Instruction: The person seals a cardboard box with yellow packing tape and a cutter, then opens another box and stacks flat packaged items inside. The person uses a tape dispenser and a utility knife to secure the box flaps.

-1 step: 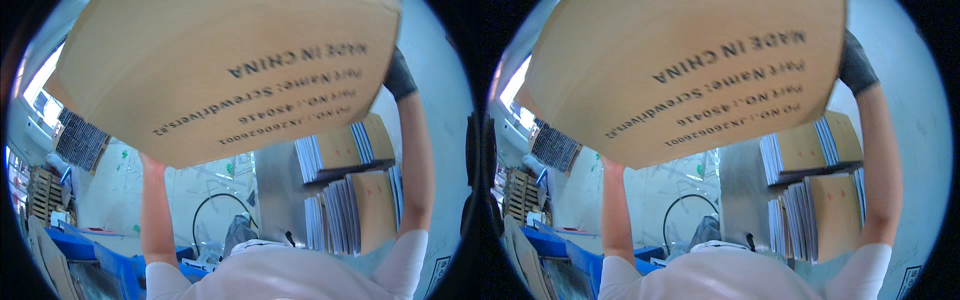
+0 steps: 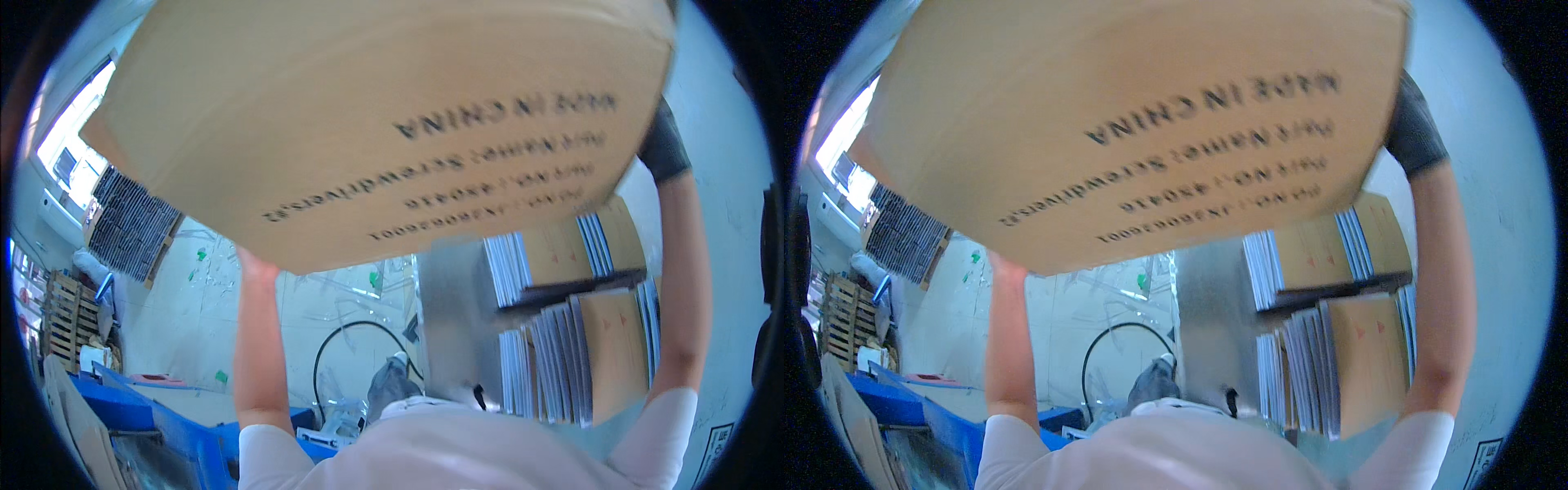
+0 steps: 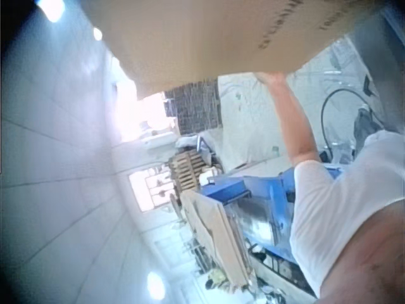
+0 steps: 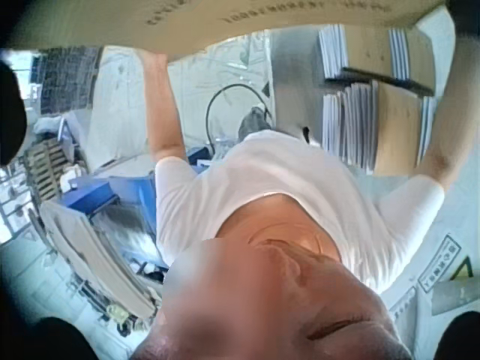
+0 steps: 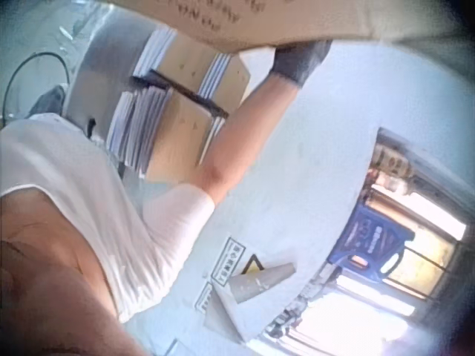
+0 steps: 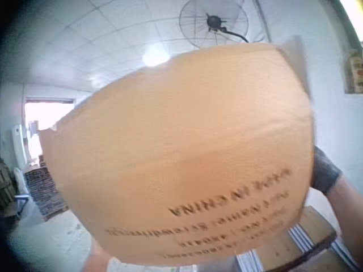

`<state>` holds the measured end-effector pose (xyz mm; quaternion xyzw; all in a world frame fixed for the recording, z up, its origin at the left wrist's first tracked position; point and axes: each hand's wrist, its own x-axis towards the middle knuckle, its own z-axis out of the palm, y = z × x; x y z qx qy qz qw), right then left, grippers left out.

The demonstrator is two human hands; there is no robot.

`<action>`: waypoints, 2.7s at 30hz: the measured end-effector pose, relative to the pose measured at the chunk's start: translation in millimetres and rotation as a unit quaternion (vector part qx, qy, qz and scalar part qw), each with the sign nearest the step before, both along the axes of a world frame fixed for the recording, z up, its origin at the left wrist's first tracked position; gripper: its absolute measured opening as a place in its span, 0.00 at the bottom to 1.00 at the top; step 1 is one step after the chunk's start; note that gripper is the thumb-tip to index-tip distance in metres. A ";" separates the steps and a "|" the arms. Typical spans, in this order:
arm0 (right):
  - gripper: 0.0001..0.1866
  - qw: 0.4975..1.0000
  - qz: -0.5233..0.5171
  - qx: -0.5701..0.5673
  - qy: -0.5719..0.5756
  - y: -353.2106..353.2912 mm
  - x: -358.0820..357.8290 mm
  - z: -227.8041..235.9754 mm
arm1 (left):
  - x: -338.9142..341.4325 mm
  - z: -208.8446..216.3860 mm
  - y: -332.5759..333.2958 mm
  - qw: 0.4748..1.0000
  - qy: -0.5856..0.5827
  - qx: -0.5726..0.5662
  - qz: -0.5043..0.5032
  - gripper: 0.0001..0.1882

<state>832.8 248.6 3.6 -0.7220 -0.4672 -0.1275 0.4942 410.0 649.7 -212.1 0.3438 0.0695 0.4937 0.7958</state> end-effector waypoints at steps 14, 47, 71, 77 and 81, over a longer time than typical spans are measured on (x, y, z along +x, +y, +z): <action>0.26 0.920 -0.014 0.196 0.340 -83.3 -8.6 -52.7 | 185.2 -162.7 61.4 0.970 0.040 -0.055 -0.233 0.27; 0.23 0.806 -0.452 0.209 0.319 43.5 -199.6 -150.3 | 206.7 -171.3 244.5 0.918 0.124 -0.129 -0.353 0.25; 0.16 0.529 -0.733 0.202 0.377 153.0 -417.3 -214.8 | 374.0 -137.5 120.2 0.597 0.357 0.609 -0.382 0.18; 0.13 0.247 -0.926 0.037 0.281 118.7 -538.4 -264.2 | 384.9 -129.2 100.4 0.564 0.315 0.682 -0.343 0.17; 0.15 0.065 -0.953 -0.101 0.277 116.0 -689.5 -290.3 | 371.9 -89.3 89.5 0.570 0.292 0.721 -0.267 0.16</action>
